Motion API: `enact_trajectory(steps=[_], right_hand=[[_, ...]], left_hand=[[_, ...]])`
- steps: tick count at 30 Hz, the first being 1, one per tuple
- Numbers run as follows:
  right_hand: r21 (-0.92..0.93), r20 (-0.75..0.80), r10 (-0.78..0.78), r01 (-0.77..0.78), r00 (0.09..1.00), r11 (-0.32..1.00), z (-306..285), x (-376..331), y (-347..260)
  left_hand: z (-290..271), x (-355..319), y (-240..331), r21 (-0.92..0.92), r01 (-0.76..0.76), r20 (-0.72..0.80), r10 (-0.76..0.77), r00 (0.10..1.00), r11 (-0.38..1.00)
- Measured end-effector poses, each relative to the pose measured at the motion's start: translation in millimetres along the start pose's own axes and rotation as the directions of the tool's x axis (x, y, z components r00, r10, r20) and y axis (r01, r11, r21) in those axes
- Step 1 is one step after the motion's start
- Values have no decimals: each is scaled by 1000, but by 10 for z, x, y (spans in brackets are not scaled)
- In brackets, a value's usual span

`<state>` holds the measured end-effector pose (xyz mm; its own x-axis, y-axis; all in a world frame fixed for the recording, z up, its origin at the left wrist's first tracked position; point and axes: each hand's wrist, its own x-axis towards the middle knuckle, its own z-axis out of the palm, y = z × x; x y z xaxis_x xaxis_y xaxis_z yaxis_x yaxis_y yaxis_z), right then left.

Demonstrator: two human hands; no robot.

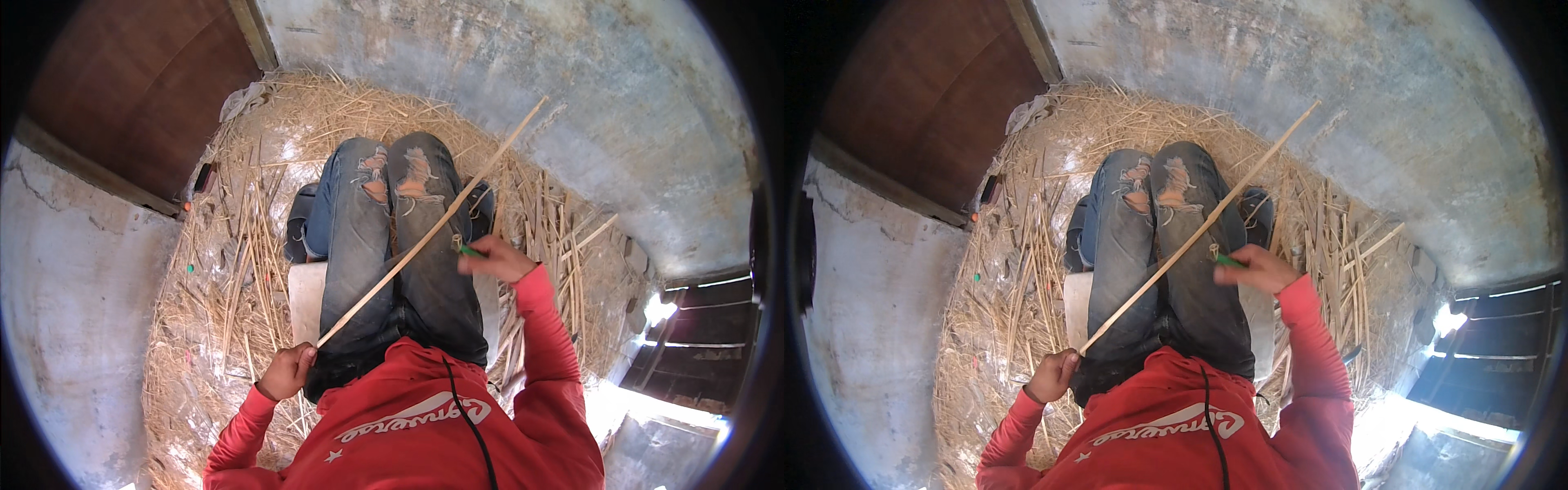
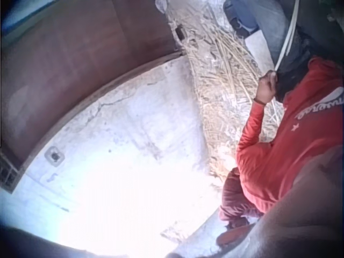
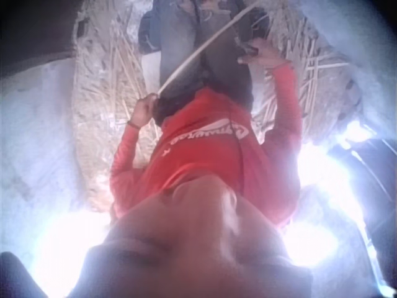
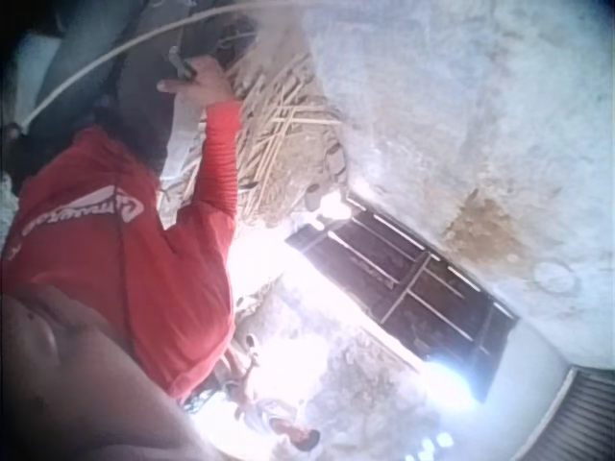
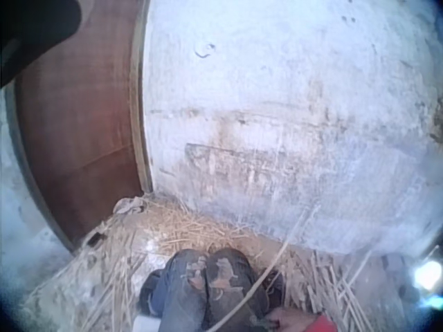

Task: The person shaves the outer surface of a bamboo stick using a small green knife and occasionally a machete while sitting down.

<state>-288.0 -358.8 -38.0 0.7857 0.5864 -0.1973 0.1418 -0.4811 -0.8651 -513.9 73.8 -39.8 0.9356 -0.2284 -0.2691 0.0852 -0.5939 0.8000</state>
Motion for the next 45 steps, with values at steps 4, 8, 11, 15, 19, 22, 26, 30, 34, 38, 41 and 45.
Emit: enact_trajectory(steps=[4,8,11,15,19,22,26,30,34,38,41,45], right_hand=[[-285,-346,-61,-43,936,958,-56,-33,-328],[-534,-479,-494,205,725,820,-93,202,-329],[-589,-334,-508,245,794,770,-154,350,-421],[-409,-238,-501,382,832,829,-248,556,-162],[49,-334,-329,365,883,930,-179,653,68],[139,-485,-209,311,849,940,-126,679,204],[569,-486,72,253,871,783,-150,624,157],[849,-462,115,401,879,344,-300,540,223],[807,-590,194,574,784,137,-586,491,263],[596,-739,283,789,611,-147,-1428,239,801],[330,-920,316,893,231,307,-2194,-305,1395],[447,-861,504,361,-76,818,-2100,-598,969]], left_hand=[[-62,87,59,-7,0,14,0,1000,1000],[-108,136,46,29,-7,27,7,1000,1000],[-194,151,30,54,-2,35,0,999,999],[-258,205,85,72,-13,30,11,999,997],[-268,244,69,99,-19,14,18,1000,995],[-245,273,68,126,-41,18,39,999,991],[-226,299,79,140,-53,7,53,999,989],[-191,343,96,159,-78,21,76,997,984],[-181,432,227,160,-96,37,91,995,982],[-269,328,92,201,-75,19,72,997,977],[-265,278,-7,222,-71,12,70,997,973],[-52,395,87,168,-70,-44,78,996,983]])
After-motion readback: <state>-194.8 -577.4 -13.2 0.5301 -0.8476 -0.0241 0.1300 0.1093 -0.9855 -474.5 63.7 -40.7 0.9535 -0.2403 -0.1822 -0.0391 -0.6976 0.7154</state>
